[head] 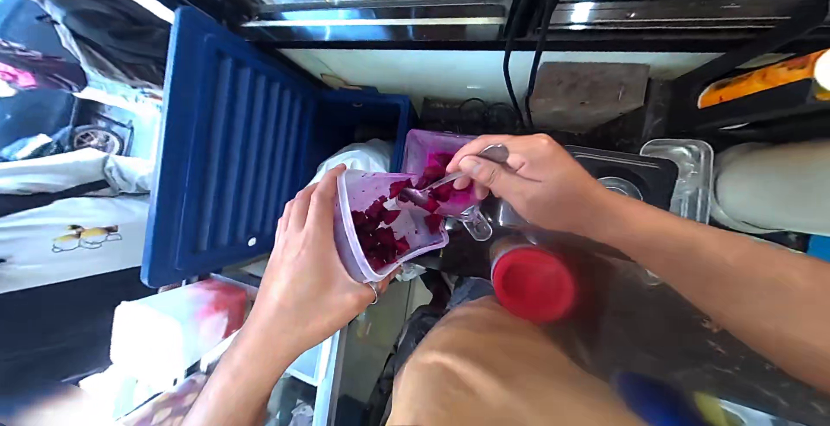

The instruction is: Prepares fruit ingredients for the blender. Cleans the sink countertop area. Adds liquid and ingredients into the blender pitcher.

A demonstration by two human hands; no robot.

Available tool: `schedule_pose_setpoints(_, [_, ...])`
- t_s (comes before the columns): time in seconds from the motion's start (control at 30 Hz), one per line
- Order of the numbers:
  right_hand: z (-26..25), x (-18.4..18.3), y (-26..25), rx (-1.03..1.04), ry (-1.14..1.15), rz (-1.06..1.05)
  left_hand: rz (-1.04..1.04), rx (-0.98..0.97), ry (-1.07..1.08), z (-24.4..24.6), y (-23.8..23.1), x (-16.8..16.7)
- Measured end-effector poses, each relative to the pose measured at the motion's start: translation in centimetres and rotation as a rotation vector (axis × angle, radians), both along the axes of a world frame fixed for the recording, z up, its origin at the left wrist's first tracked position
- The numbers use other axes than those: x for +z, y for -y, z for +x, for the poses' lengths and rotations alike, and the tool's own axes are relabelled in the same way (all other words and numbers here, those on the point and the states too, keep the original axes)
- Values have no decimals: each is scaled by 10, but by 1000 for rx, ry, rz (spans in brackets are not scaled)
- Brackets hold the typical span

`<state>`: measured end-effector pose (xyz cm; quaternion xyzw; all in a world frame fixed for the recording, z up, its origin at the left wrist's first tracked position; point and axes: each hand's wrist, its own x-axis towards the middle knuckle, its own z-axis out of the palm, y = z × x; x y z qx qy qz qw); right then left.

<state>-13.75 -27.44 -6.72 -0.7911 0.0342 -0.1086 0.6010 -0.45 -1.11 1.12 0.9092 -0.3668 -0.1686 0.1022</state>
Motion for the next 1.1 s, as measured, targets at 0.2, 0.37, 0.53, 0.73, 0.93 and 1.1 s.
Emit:
schedule_pose_setpoints(0.2, [0, 20, -7, -53, 47, 202, -10, -14, 17, -2, 3, -2])
schedule_pose_setpoints(0.37, [7, -21, -35, 109, -14, 11, -14, -33, 22, -8, 5, 0])
schedule_pose_setpoints(0.53, [-4, -14, -5, 7, -41, 4, -11, -22, 14, -5, -4, -2])
schedule_pose_setpoints(0.73, [-16, 13, 11, -39, 11, 185, -38, -8, 12, -5, -7, -6])
schedule_pose_setpoints(0.93, [-21, -15, 0, 93, -46, 79, -61, 11, -52, -4, -10, -5])
schedule_pose_setpoints(1.1, [-5, 4, -22, -30, -3, 180, -44, -12, -14, -8, -9, -5])
